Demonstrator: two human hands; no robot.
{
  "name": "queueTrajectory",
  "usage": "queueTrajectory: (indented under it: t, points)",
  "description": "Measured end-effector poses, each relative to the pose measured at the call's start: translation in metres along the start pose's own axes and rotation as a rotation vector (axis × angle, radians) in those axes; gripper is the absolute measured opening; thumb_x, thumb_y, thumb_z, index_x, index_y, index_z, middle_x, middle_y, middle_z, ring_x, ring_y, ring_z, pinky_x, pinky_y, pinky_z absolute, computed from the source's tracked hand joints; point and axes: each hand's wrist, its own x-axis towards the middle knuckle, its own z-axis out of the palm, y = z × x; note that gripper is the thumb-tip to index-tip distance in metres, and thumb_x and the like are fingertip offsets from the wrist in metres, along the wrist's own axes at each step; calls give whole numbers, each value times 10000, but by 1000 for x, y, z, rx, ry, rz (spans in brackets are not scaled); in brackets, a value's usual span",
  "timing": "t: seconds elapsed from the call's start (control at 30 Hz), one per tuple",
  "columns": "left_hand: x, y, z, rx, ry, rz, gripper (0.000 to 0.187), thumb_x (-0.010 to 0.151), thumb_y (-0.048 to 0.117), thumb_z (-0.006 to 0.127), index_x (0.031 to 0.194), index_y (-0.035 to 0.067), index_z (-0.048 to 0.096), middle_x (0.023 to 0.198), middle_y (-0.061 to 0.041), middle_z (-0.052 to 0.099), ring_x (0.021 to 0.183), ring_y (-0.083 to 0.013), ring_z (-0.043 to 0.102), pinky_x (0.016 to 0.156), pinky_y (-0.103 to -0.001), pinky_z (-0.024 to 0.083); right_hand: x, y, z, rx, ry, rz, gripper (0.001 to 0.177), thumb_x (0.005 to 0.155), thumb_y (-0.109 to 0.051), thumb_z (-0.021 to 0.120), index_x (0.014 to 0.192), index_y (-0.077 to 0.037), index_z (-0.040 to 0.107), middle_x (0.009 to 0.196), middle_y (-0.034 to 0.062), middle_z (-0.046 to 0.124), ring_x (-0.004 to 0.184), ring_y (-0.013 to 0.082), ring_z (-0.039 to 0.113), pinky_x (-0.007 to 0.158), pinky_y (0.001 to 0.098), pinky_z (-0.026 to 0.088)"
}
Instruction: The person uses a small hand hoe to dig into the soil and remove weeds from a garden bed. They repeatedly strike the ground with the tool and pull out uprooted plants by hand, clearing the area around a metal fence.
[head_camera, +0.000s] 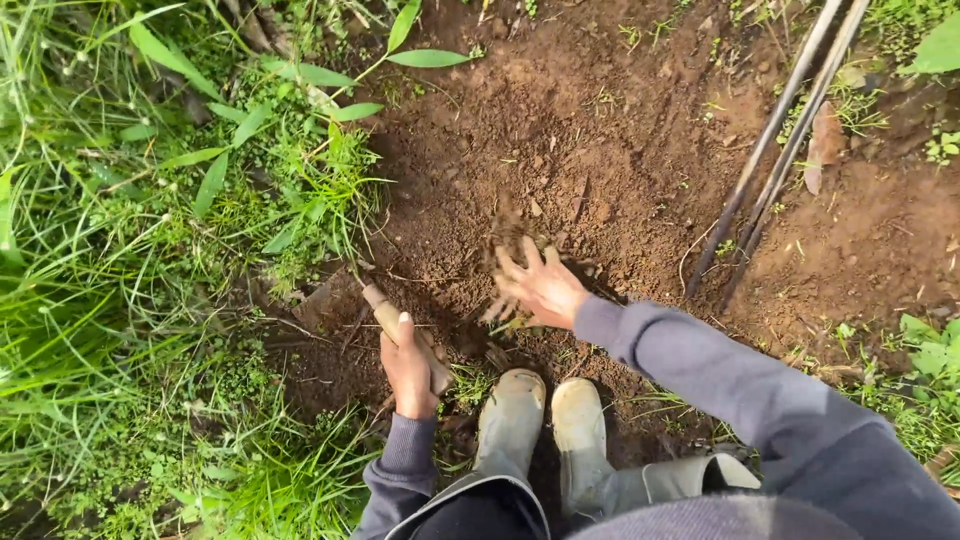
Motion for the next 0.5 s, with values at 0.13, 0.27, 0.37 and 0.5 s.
queueTrajectory:
  t: [0.13,0.27,0.37,0.5]
  points:
    - [-2,1,-5,-4,-12,-1,305,1089,324,490,1174,32,461,730,-39,573,486,-134,591,433,-272,519,-55,-18,62,-196,168,113,711,923,-346,482,1590,-251,256,1522,169,353,1282,419,421,722,366,512]
    - [3,-6,-9,-12,-16,3,316,1088,326,498,1176,24,463,735,-39,573,486,-132,589,429,-276,527,-121,-21,54,203,-85,87,574,903,-407,454,1446,-230,504,1331,123,440,955,232,399,538,229,540]
    - [3,-6,-8,-23,-29,4,332,1082,343,506,1167,26,454,748,-51,563,499,-141,588,426,-279,518,-208,-24,68,250,-235,39,452,888,-293,518,1319,-160,548,1290,150,461,1013,305,461,522,281,552]
    - [-2,1,-5,-5,-13,24,313,1082,334,512,1150,34,456,745,-65,568,506,-156,601,438,-278,522,-338,-12,43,71,-608,76,376,983,-301,533,1336,-185,587,1340,69,489,1139,258,481,662,219,550]
